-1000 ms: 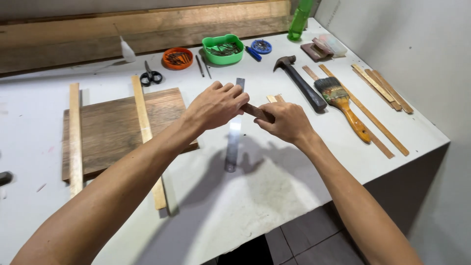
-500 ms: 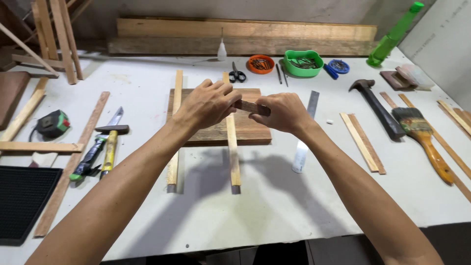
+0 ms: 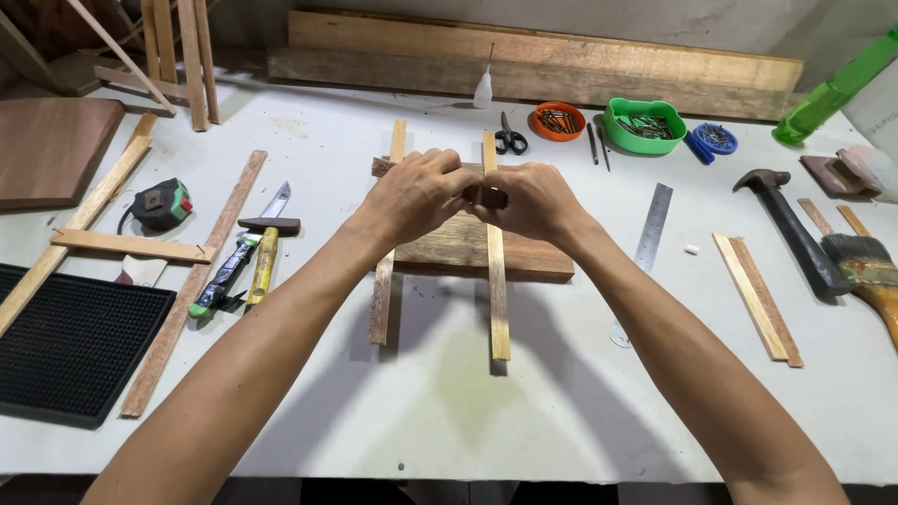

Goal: The person picks nails from a container and positions thin wooden strips across a wooden board, hammering the nails to fasten the strips into a lattice frame. They align the strips, press pieces into place, and reposition strips as they build the frame.

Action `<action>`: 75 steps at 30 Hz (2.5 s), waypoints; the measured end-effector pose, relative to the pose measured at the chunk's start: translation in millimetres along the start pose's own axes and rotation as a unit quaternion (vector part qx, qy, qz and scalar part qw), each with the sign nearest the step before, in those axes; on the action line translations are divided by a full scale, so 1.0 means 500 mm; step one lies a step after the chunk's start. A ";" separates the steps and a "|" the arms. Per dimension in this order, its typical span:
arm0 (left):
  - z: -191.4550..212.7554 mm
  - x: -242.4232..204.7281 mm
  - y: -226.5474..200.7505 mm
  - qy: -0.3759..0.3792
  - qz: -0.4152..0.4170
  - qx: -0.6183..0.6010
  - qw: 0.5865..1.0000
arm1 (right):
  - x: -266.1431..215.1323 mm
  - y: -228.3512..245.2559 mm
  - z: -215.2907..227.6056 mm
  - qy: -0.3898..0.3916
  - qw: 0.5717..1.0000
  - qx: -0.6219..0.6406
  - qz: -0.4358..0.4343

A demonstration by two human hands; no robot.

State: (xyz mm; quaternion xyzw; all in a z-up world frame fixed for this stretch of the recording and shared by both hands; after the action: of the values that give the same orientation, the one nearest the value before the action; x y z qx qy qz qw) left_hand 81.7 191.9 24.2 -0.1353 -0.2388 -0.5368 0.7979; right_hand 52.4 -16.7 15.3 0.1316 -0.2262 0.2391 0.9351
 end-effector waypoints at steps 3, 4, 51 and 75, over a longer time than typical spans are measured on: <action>-0.022 0.017 0.005 0.013 0.007 -0.022 1.000 | 0.000 -0.017 0.000 0.043 0.998 -0.015 -0.044; -0.035 0.023 0.010 0.014 0.006 -0.026 1.000 | -0.002 -0.026 -0.005 0.046 0.998 -0.015 -0.047; -0.265 -0.016 0.085 0.063 0.107 -0.112 0.986 | -0.120 -0.228 -0.161 0.138 0.977 0.086 -0.137; -0.248 0.008 0.072 0.141 0.157 -0.108 0.972 | -0.117 -0.242 -0.168 0.122 0.970 0.140 -0.159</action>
State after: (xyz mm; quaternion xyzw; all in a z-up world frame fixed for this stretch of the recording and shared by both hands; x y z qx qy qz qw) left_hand 145.1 144.1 -77.8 -0.1793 -0.0408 -0.4411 0.8784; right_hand 98.2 -112.6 -102.5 0.2655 -0.0513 0.1313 0.9537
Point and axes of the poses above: each hand's wrist, its own x-axis towards the middle knuckle, its own z-axis out of the back of the hand, y = z × x, the point moved 1 cm from there along x, towards the middle knuckle, and after that the axes turned 6 degrees about -z, right-handed, at the moved point
